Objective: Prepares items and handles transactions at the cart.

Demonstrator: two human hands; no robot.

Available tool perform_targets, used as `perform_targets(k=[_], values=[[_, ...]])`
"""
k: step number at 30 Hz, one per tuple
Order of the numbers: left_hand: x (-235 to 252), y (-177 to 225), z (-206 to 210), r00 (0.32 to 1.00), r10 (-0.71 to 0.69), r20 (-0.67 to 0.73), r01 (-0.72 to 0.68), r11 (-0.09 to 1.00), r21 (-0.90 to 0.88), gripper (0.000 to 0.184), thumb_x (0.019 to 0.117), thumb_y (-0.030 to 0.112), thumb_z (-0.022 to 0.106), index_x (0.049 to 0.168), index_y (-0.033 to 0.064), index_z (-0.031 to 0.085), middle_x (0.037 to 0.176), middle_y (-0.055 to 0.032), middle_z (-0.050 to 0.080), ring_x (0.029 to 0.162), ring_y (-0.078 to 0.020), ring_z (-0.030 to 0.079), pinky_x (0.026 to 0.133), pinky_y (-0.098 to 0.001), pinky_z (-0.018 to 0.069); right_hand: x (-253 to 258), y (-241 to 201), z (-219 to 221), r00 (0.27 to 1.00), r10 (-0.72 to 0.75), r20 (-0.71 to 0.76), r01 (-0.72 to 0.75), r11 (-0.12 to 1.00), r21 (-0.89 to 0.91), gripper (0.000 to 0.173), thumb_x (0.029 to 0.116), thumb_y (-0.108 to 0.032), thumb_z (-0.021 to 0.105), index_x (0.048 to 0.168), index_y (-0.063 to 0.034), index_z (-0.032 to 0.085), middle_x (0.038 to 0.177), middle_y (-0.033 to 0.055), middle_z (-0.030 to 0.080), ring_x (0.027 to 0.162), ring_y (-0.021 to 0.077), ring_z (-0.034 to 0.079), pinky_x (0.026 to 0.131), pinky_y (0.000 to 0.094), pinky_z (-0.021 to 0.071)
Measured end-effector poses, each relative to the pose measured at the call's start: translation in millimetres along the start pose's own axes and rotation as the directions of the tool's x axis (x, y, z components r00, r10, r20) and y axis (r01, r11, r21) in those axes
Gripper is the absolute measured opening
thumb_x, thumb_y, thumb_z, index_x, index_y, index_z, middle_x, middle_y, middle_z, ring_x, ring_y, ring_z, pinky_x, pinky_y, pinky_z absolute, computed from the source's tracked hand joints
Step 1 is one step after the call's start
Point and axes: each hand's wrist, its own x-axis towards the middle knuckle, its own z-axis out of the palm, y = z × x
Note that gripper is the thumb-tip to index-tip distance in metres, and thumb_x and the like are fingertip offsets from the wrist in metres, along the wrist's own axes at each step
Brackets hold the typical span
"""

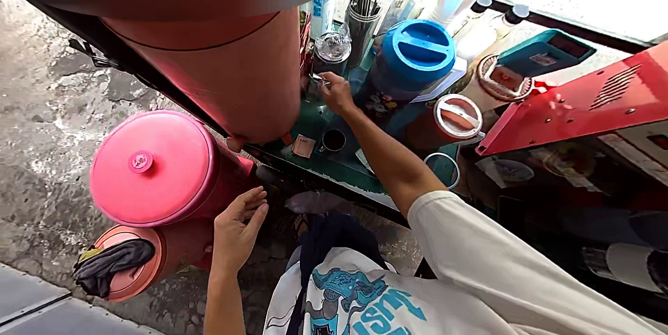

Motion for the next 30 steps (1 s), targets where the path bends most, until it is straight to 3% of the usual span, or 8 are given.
perform_targets(k=[4,9,12,16,18,21,25,30], values=[[37,-23,53,0.995,-0.065,0.082,0.049,0.983,0.178,0.029,0.0964,0.019,0.068,0.121,0.0040,0.072,0.116,-0.0091,0.074,0.100,-0.0120,0.073,0.087,-0.0286,0.0625,13,-4,9,0.896,0.303,0.324,-0.172,0.910,-0.376,0.094,0.0816,-0.050,0.082,0.156,-0.0105,0.040,0.130,0.0298,0.062,0.119,0.0506,0.061,0.095,0.0712,0.0480],[108,-48,125,0.987,-0.070,0.142,-0.022,0.830,0.557,0.034,0.0985,0.021,0.068,0.125,0.0000,0.069,0.123,-0.0210,0.069,0.114,-0.0375,0.067,0.098,-0.0560,0.0540,-45,-56,-61,0.969,0.179,0.169,-0.127,0.952,-0.280,0.055,0.0976,-0.033,0.067,0.146,-0.0088,0.056,0.131,0.0216,0.066,0.123,0.0397,0.062,0.103,0.0609,0.0482],[135,-75,158,0.983,-0.057,0.173,-0.070,0.757,0.650,0.043,0.0978,0.023,0.069,0.131,-0.0028,0.064,0.131,-0.0254,0.063,0.126,-0.0435,0.059,0.099,-0.0583,0.0521,-126,-43,-85,0.971,0.227,0.068,-0.205,0.948,-0.244,0.041,0.0999,-0.022,0.062,0.134,-0.0002,0.060,0.119,0.0236,0.069,0.110,0.0391,0.068,0.095,0.0586,0.0538],[138,-98,171,0.992,0.039,0.116,-0.109,0.717,0.689,0.036,0.0999,0.009,0.059,0.134,-0.0013,0.063,0.117,-0.0255,0.069,0.110,-0.0430,0.068,0.088,-0.0548,0.0575,-202,34,-44,0.870,0.492,0.030,-0.439,0.801,-0.407,0.069,0.0933,-0.014,0.067,0.156,-0.0053,0.040,0.155,0.0377,0.034,0.136,0.0591,0.042,0.099,0.0741,0.0422],[127,-93,166,0.997,0.037,0.067,-0.072,0.743,0.665,0.040,0.0985,0.005,0.056,0.138,-0.0018,0.059,0.111,-0.0258,0.071,0.097,-0.0426,0.072,0.080,-0.0565,0.0592,-213,63,-30,0.843,0.537,-0.016,-0.474,0.730,-0.492,0.077,0.0914,-0.013,0.068,0.160,-0.0103,0.034,0.157,0.0371,0.032,0.138,0.0594,0.039,0.098,0.0742,0.0417],[105,-74,136,0.998,-0.052,0.024,0.033,0.867,0.497,0.047,0.1023,0.009,0.052,0.147,-0.0010,0.041,0.110,-0.0248,0.067,0.092,-0.0403,0.071,0.080,-0.0570,0.0587,-205,70,-36,0.827,0.561,-0.043,-0.502,0.702,-0.506,0.072,0.0875,-0.018,0.076,0.151,-0.0022,0.046,0.133,0.0370,0.055,0.124,0.0566,0.053,0.093,0.0706,0.0458],[61,-77,107,0.995,-0.088,-0.040,0.095,0.963,0.253,0.025,0.1019,0.007,0.052,0.122,-0.0001,0.064,0.108,-0.0167,0.066,0.077,-0.0225,0.069,0.070,-0.0412,0.0621,-192,60,-53,0.712,0.701,0.050,-0.571,0.618,-0.540,0.055,0.0874,-0.026,0.075,0.130,0.0032,0.055,0.113,0.0319,0.067,0.108,0.0520,0.065,0.083,0.0694,0.0505],[5,-83,94,0.994,-0.095,-0.056,0.092,0.994,-0.056,0.019,0.0967,0.012,0.063,0.102,0.0008,0.077,0.102,-0.0095,0.073,0.079,-0.0116,0.073,0.070,-0.0284,0.0643,-244,-14,-60,0.851,0.510,0.127,-0.502,0.860,-0.095,0.027,0.1008,-0.025,0.066,0.117,-0.0038,0.063,0.095,0.0208,0.069,0.084,0.0381,0.070,0.073,0.0601,0.0563]])
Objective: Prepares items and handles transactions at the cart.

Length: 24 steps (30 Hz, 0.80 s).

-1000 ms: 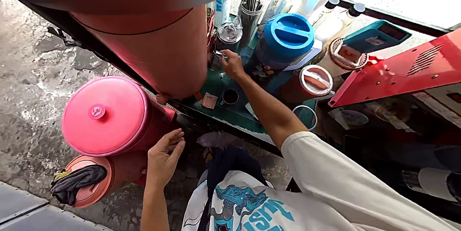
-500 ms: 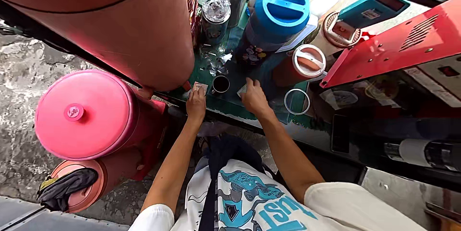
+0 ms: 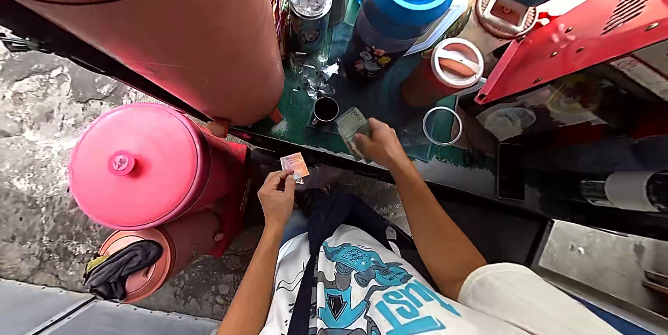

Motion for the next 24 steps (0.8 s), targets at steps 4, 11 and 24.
perform_targets(k=[4,11,24], values=[[-22,-1,-8,0.985,-0.119,0.125,0.148,0.955,-0.258,0.030,0.0935,0.023,0.075,0.107,-0.0036,0.073,0.105,-0.0111,0.072,0.087,-0.0158,0.073,0.079,-0.0333,0.0646,-56,-21,100,0.941,-0.209,0.267,0.033,0.841,0.540,0.030,0.1061,-0.018,0.055,0.131,-0.0017,0.056,0.106,0.0137,0.071,0.094,0.0210,0.073,0.086,0.0420,0.0614],[-25,-34,-88,0.961,-0.276,-0.007,0.265,0.930,-0.255,0.022,0.0892,0.002,0.074,0.108,-0.0056,0.066,0.091,-0.0112,0.074,0.080,-0.0161,0.073,0.075,-0.0329,0.0632,-13,3,203,0.913,0.105,0.394,-0.095,0.994,-0.045,0.059,0.1061,-0.043,0.049,0.156,-0.0118,0.041,0.123,0.0220,0.068,0.112,0.0378,0.067,0.099,0.0580,0.0514],[-37,-52,-184,0.951,-0.244,0.188,0.301,0.866,-0.398,0.018,0.0948,-0.005,0.055,0.112,-0.0025,0.058,0.104,-0.0091,0.071,0.096,-0.0177,0.071,0.087,-0.0369,0.0607,-65,24,279,0.823,0.262,0.504,-0.201,0.964,-0.172,0.075,0.1012,-0.040,0.057,0.160,-0.0024,0.028,0.147,0.0273,0.053,0.134,0.0425,0.054,0.109,0.0621,0.0428]])
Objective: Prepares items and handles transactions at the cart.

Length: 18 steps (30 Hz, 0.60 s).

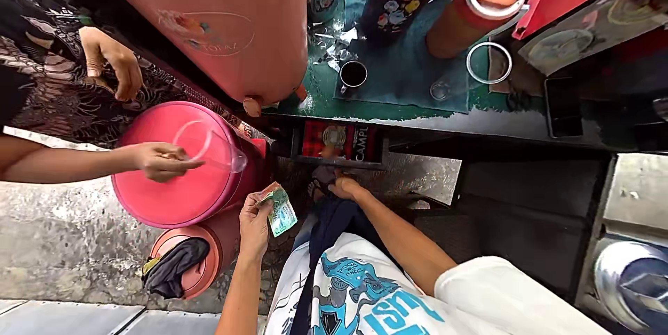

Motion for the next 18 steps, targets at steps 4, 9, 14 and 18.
perform_targets(k=[4,9,14,18], values=[[16,-3,5,0.993,-0.023,0.116,0.020,0.999,0.028,0.017,0.0898,-0.008,0.057,0.104,0.0001,0.059,0.098,-0.0065,0.070,0.094,-0.0167,0.069,0.086,-0.0372,0.0598,-17,14,25,0.985,-0.069,0.155,0.060,0.996,0.062,0.073,0.1028,-0.043,0.055,0.160,-0.0038,0.032,0.157,0.0228,0.044,0.146,0.0354,0.043,0.119,0.0576,0.0332],[30,-5,24,0.958,-0.047,0.282,0.027,0.997,0.077,0.022,0.0908,-0.006,0.057,0.112,-0.0051,0.066,0.100,-0.0099,0.074,0.092,-0.0183,0.072,0.084,-0.0372,0.0615,-19,29,31,0.945,-0.120,0.305,0.097,0.991,0.092,0.077,0.1040,-0.062,0.043,0.150,-0.0013,0.048,0.146,0.0271,0.054,0.141,0.0405,0.048,0.116,0.0638,0.0336],[37,-2,32,0.915,-0.069,0.397,-0.021,0.976,0.218,0.020,0.0930,-0.003,0.057,0.108,-0.0021,0.070,0.101,-0.0064,0.075,0.092,-0.0132,0.072,0.086,-0.0330,0.0612,-88,13,-33,0.886,-0.437,0.156,0.420,0.898,0.132,0.050,0.1077,-0.046,0.048,0.129,-0.0061,0.069,0.123,0.0179,0.071,0.118,0.0315,0.066,0.107,0.0575,0.0463],[42,-2,43,0.883,-0.153,0.443,0.019,0.956,0.292,0.018,0.0953,0.000,0.055,0.108,-0.0001,0.069,0.098,-0.0043,0.075,0.090,-0.0114,0.072,0.084,-0.0319,0.0608,-44,6,-83,0.838,-0.333,-0.433,0.349,0.936,-0.043,0.049,0.0982,-0.034,0.068,0.139,-0.0076,0.060,0.129,0.0193,0.067,0.119,0.0385,0.064,0.101,0.0616,0.0507]])
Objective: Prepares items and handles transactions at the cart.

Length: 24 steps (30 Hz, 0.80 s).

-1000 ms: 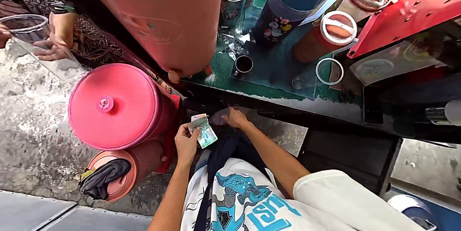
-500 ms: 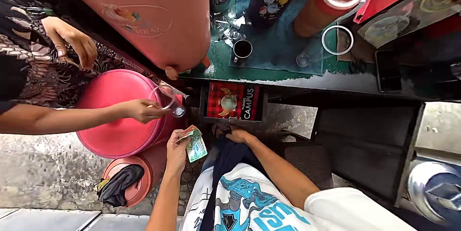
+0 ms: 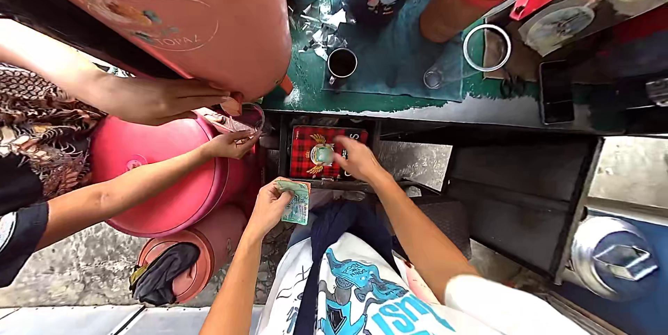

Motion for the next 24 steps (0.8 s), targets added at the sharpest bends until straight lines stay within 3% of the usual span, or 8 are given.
perform_targets(k=[3,4,8,12,16,20,22,24], values=[[5,8,6,0.997,0.012,0.077,-0.014,1.000,0.022,0.019,0.0969,0.001,0.054,0.109,0.0001,0.068,0.099,-0.0046,0.075,0.091,-0.0115,0.072,0.085,-0.0315,0.0609,57,31,8,0.999,0.041,-0.026,-0.046,0.963,-0.266,0.082,0.0826,-0.045,0.083,0.148,-0.0062,0.052,0.134,0.0292,0.061,0.126,0.0528,0.054,0.100,0.0729,0.0432],[6,11,6,0.994,0.032,0.100,-0.035,0.999,0.026,0.018,0.0973,0.001,0.054,0.109,0.0004,0.068,0.100,-0.0045,0.075,0.091,-0.0112,0.072,0.085,-0.0313,0.0607,65,32,9,0.999,0.049,-0.005,-0.048,0.951,-0.306,0.080,0.0812,-0.044,0.084,0.145,-0.0053,0.054,0.133,0.0299,0.060,0.127,0.0531,0.054,0.100,0.0728,0.0438],[-1,18,-1,0.983,0.148,0.107,-0.146,0.989,-0.028,0.018,0.0980,-0.001,0.052,0.109,-0.0012,0.066,0.107,-0.0083,0.075,0.099,-0.0159,0.072,0.090,-0.0347,0.0602,24,9,1,0.992,-0.075,-0.106,0.041,0.955,-0.292,0.037,0.0840,-0.021,0.082,0.115,-0.0047,0.070,0.114,0.0308,0.061,0.107,0.0505,0.060,0.085,0.0641,0.0523],[6,21,-5,0.956,0.238,0.170,-0.215,0.966,-0.143,0.014,0.1013,0.004,0.052,0.104,-0.0009,0.065,0.126,-0.0176,0.070,0.121,-0.0273,0.066,0.103,-0.0432,0.0546,-45,-6,2,0.993,-0.112,-0.021,0.101,0.950,-0.296,0.038,0.0946,-0.040,0.069,0.112,-0.0064,0.072,0.112,0.0240,0.067,0.106,0.0437,0.065,0.090,0.0595,0.0527],[23,26,10,0.932,0.137,0.336,-0.121,0.990,-0.067,0.018,0.1015,0.006,0.052,0.109,-0.0031,0.066,0.133,-0.0161,0.067,0.124,-0.0243,0.064,0.104,-0.0419,0.0543,-81,-8,17,0.983,-0.074,0.170,0.102,0.982,-0.158,0.046,0.1023,-0.049,0.055,0.127,-0.0132,0.070,0.123,0.0176,0.068,0.120,0.0380,0.061,0.102,0.0567,0.0470],[32,17,34,0.897,-0.129,0.423,0.030,0.972,0.233,0.026,0.1014,0.011,0.053,0.119,0.0009,0.068,0.128,-0.0094,0.070,0.114,-0.0123,0.068,0.101,-0.0346,0.0550,-70,-3,10,0.959,-0.017,0.282,0.020,1.000,-0.009,0.042,0.1042,-0.042,0.055,0.126,-0.0101,0.071,0.123,0.0166,0.069,0.120,0.0329,0.064,0.104,0.0530,0.0493],[33,12,39,0.898,-0.182,0.402,0.045,0.944,0.327,0.028,0.1011,0.014,0.052,0.122,0.0039,0.068,0.125,-0.0070,0.071,0.110,-0.0102,0.069,0.098,-0.0341,0.0550,-46,-3,-4,0.960,0.073,0.270,-0.086,0.996,0.038,0.039,0.1059,-0.037,0.055,0.125,-0.0083,0.072,0.118,0.0158,0.072,0.113,0.0324,0.068,0.102,0.0568,0.0512],[31,9,41,0.907,-0.177,0.383,0.050,0.946,0.320,0.029,0.1013,0.014,0.052,0.124,0.0040,0.068,0.124,-0.0064,0.071,0.109,-0.0097,0.069,0.098,-0.0333,0.0551,-17,-4,-3,0.986,0.104,0.129,-0.116,0.990,0.085,0.035,0.1043,-0.030,0.059,0.128,-0.0067,0.069,0.113,0.0169,0.073,0.105,0.0343,0.070,0.095,0.0597,0.0540]])
